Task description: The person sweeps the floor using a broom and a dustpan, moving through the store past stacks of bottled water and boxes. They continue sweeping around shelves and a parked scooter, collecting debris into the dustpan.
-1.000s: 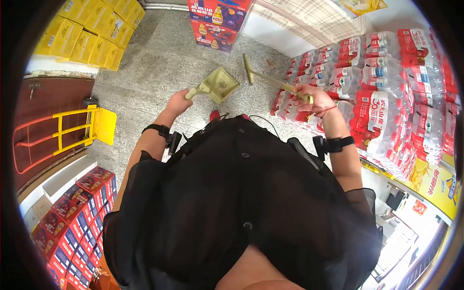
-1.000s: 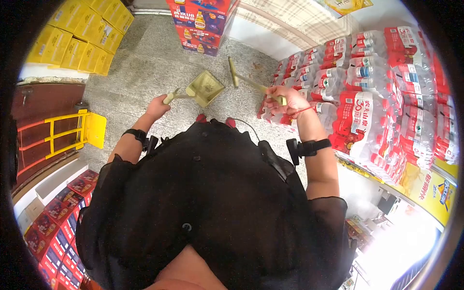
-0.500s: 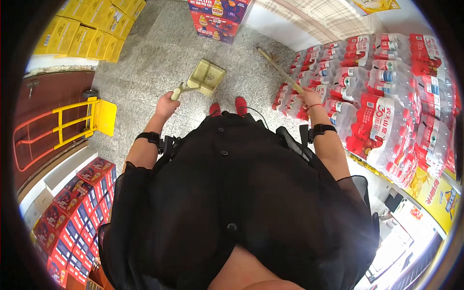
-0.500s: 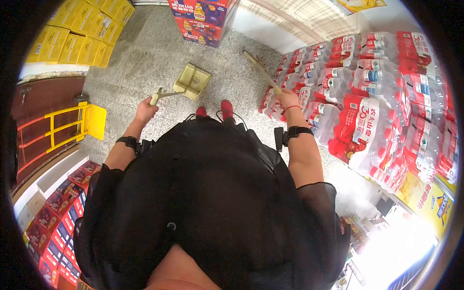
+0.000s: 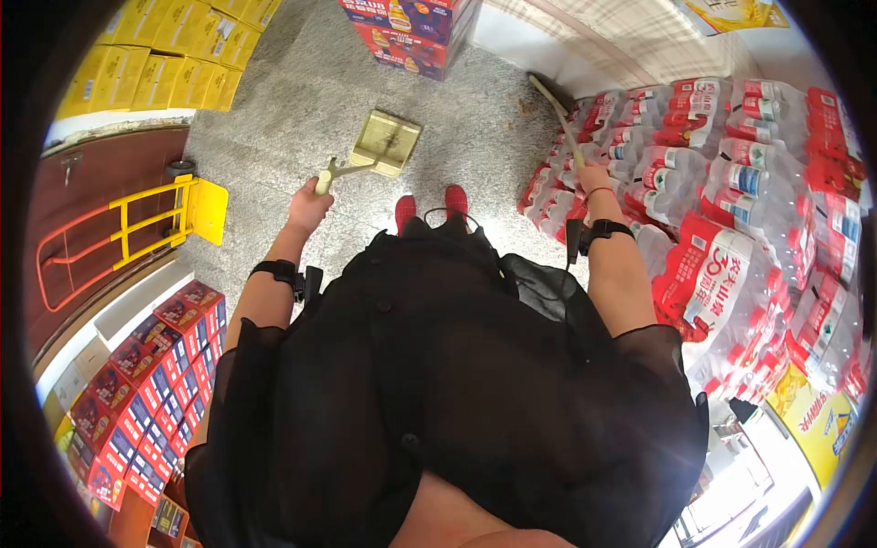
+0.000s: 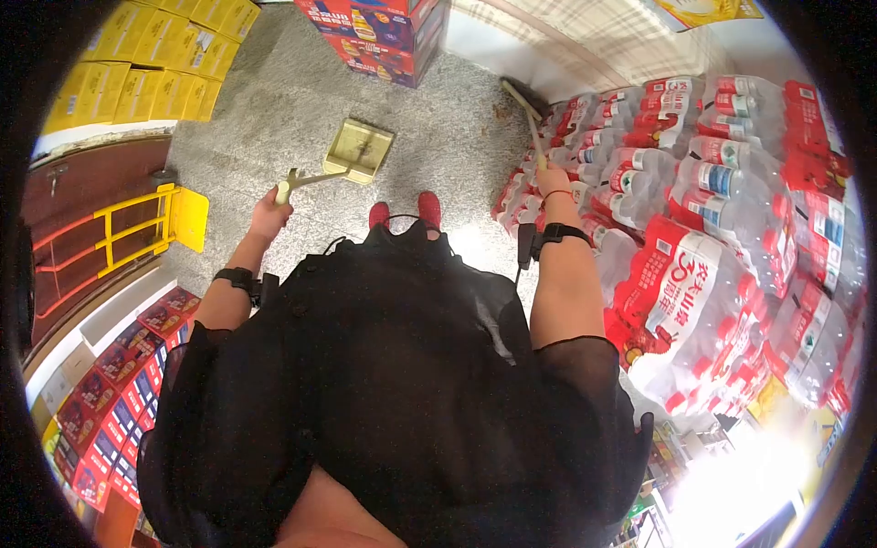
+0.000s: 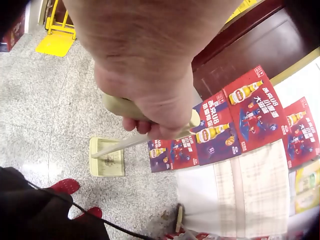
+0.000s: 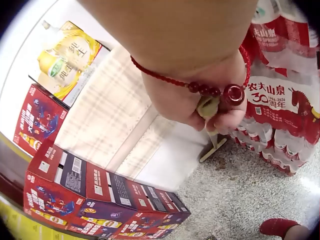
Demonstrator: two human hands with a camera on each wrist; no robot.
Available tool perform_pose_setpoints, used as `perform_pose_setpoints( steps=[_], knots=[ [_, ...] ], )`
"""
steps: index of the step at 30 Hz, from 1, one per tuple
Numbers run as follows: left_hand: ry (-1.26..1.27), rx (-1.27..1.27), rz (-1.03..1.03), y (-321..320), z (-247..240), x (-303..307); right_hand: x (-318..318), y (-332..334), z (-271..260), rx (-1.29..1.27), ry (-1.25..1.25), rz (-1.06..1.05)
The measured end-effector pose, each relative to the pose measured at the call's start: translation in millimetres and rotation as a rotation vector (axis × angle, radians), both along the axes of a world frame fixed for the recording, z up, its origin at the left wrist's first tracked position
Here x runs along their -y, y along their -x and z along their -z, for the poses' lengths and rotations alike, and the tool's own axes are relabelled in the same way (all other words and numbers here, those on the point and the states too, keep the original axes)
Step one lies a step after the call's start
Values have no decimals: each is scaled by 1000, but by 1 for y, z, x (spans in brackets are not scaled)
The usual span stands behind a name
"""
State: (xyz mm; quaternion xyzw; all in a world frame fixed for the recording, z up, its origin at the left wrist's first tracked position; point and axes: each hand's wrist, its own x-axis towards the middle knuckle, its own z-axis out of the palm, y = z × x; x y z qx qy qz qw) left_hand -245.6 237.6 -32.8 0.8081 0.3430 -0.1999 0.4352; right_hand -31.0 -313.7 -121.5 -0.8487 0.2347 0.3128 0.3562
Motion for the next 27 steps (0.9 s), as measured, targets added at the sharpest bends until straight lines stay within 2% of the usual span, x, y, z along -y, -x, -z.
perform_pose_setpoints(
  steps=[2,3,5,6,11,15,17,24,26,27],
  knots=[
    [-29,-33,19,-6,0,4,6,3,18,-79,-20,-160],
    [-3,-32,30,-9,1,7,3,5,13,-84,-18,-157],
    [26,-39,41,-8,6,9,-22,16,-18,-188,-213,62],
    [-26,-30,87,-8,14,7,-27,21,-15,-192,-209,62],
    [-131,-9,169,-7,27,15,-40,76,18,24,-89,-270],
    [-115,5,199,-5,27,24,-72,111,-54,-97,-138,-341],
    [-90,-7,225,-4,29,23,-86,118,-83,-307,-288,-223],
    [-133,-33,269,-3,26,23,-90,119,-116,-404,-347,-185],
    [-147,-40,270,-1,25,23,-85,117,-133,-416,-375,-50],
    [-144,-47,277,0,26,22,-81,112,-144,-389,-376,-96]
  ],
)
